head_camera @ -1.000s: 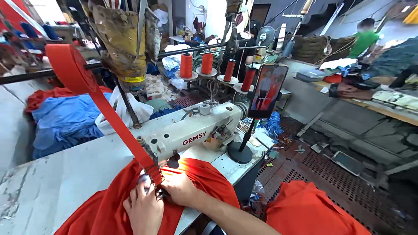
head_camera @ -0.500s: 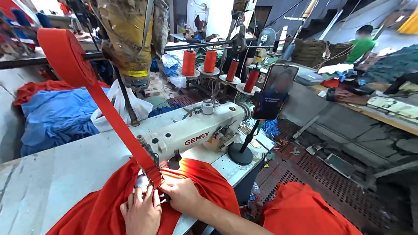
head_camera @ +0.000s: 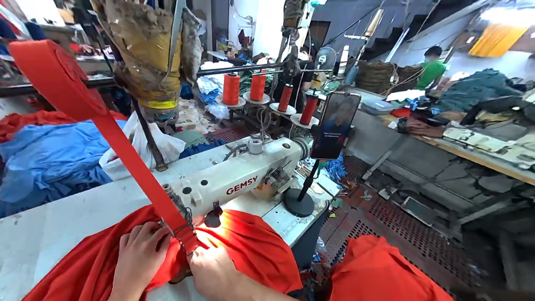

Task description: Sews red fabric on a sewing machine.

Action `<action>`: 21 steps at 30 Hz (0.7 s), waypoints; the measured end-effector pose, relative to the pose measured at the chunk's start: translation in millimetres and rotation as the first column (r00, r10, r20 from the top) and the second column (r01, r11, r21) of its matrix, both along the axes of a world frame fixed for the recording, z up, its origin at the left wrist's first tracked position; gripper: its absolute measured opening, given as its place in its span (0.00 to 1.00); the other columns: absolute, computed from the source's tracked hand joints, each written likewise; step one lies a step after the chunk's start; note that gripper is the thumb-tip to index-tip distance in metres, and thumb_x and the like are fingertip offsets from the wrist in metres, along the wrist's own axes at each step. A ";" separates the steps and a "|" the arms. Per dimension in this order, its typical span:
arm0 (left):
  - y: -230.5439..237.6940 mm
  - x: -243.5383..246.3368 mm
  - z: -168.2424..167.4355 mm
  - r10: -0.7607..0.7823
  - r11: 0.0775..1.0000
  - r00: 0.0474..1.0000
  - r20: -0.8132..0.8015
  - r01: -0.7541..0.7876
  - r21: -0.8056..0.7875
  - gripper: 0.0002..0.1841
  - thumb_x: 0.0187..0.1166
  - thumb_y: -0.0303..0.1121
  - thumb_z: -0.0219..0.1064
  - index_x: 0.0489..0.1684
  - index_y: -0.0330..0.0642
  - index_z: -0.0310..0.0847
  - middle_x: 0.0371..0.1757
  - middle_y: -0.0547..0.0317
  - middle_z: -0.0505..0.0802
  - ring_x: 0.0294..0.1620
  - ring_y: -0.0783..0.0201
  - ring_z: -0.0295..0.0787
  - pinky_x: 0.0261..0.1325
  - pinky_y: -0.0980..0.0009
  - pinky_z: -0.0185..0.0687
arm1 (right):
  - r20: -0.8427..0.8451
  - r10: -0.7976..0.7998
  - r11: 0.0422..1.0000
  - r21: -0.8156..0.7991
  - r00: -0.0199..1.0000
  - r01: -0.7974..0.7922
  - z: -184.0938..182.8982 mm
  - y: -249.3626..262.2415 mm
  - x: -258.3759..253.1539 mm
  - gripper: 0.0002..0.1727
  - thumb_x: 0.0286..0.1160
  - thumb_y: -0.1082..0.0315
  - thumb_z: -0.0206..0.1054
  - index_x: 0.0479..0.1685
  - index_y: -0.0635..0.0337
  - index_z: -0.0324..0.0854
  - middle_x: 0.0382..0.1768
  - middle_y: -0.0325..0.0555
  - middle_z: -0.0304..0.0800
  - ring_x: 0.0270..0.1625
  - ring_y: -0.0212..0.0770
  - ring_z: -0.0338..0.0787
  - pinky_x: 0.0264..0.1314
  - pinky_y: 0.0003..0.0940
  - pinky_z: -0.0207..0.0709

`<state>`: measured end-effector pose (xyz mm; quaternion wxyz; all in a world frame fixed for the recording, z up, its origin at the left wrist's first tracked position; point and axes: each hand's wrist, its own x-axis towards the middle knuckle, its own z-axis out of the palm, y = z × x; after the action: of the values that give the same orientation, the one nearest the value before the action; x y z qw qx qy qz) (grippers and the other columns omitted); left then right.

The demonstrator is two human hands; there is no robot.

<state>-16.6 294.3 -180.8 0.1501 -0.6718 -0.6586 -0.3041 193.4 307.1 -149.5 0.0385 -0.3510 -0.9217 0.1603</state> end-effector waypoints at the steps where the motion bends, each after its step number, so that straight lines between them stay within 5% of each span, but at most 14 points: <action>1: -7.5 11.3 6.6 0.042 0.999 0.997 0.059 -0.043 0.007 0.17 0.74 0.43 0.62 0.35 0.41 0.94 0.50 0.40 0.92 0.56 0.35 0.87 0.58 0.36 0.75 | -0.013 0.009 1.000 -0.005 1.000 -0.009 -2.2 0.7 2.5 0.12 0.80 0.70 0.60 0.55 0.62 0.85 0.46 0.56 0.92 0.45 0.57 0.94 0.39 0.57 0.84; 3: -24.2 36.1 15.5 0.076 0.997 0.956 0.282 -0.078 -0.004 0.15 0.76 0.37 0.64 0.43 0.34 0.91 0.50 0.41 0.92 0.55 0.44 0.89 0.60 0.46 0.83 | -0.036 0.035 0.999 -0.004 0.999 -0.035 -7.5 4.8 6.3 0.13 0.76 0.68 0.64 0.56 0.60 0.84 0.48 0.54 0.92 0.47 0.56 0.94 0.40 0.58 0.85; 4: -31.0 45.6 13.4 0.081 0.997 0.916 0.392 -0.082 -0.014 0.13 0.77 0.35 0.65 0.45 0.34 0.89 0.46 0.46 0.93 0.48 0.54 0.92 0.53 0.56 0.88 | -0.050 0.052 0.999 0.002 0.997 -0.052 -9.3 7.8 7.8 0.13 0.75 0.67 0.66 0.55 0.60 0.85 0.48 0.53 0.93 0.48 0.56 0.94 0.41 0.59 0.85; 6: -41.7 51.4 1.8 0.085 0.996 0.865 0.494 -0.059 -0.068 0.12 0.79 0.33 0.65 0.48 0.32 0.88 0.44 0.45 0.94 0.43 0.55 0.93 0.49 0.56 0.90 | -0.104 0.103 0.994 0.045 0.989 -0.099 -15.2 16.8 10.5 0.11 0.73 0.68 0.66 0.51 0.60 0.87 0.46 0.52 0.93 0.48 0.55 0.94 0.41 0.58 0.83; 11: -30.0 12.3 -6.9 -0.003 0.993 0.975 0.223 0.029 -0.115 0.22 0.85 0.43 0.56 0.57 0.35 0.88 0.58 0.40 0.93 0.64 0.36 0.88 0.67 0.35 0.75 | -0.147 0.150 0.985 0.104 0.978 -0.135 -14.9 69.1 32.8 0.16 0.79 0.58 0.66 0.60 0.50 0.89 0.47 0.54 0.95 0.49 0.56 0.95 0.47 0.61 0.86; 13: -13.4 1.4 -9.1 -0.006 0.997 0.987 0.163 0.019 -0.080 0.27 0.86 0.48 0.49 0.54 0.36 0.90 0.58 0.41 0.93 0.65 0.37 0.87 0.67 0.34 0.74 | -0.003 0.045 0.998 -0.048 0.999 -0.045 8.1 93.4 40.0 0.25 0.83 0.49 0.62 0.60 0.62 0.86 0.56 0.65 0.90 0.60 0.64 0.90 0.58 0.66 0.80; 15: 0.3 -0.5 -6.8 0.049 0.995 0.991 0.128 -0.037 -0.097 0.29 0.85 0.50 0.47 0.53 0.36 0.91 0.64 0.39 0.91 0.70 0.36 0.85 0.71 0.33 0.71 | 0.032 0.033 0.994 -0.107 0.999 -0.030 24.3 104.2 39.9 0.29 0.83 0.48 0.63 0.59 0.70 0.82 0.63 0.66 0.86 0.69 0.61 0.85 0.70 0.62 0.76; 17: 11.2 0.5 -2.8 0.130 0.982 0.984 0.124 -0.111 -0.150 0.26 0.78 0.47 0.55 0.56 0.35 0.89 0.70 0.33 0.86 0.74 0.31 0.80 0.74 0.30 0.66 | -0.021 0.040 0.988 -0.150 0.999 -0.043 26.7 104.0 35.3 0.28 0.82 0.55 0.65 0.65 0.75 0.81 0.68 0.68 0.84 0.75 0.60 0.82 0.80 0.55 0.71; 21: 23.8 6.5 8.7 0.253 0.958 0.947 0.200 -0.217 -0.187 0.18 0.69 0.40 0.70 0.51 0.37 0.90 0.70 0.31 0.84 0.73 0.26 0.77 0.72 0.26 0.63 | -0.346 -0.023 0.994 -0.105 0.938 -0.015 10.2 103.9 28.2 0.28 0.71 0.58 0.74 0.60 0.76 0.84 0.57 0.66 0.91 0.66 0.54 0.89 0.76 0.47 0.76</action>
<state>-10.1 318.1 -172.1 0.0555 -0.5602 -0.7693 -0.3021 221.5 410.9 -139.4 0.1819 -0.3207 -0.8901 0.2680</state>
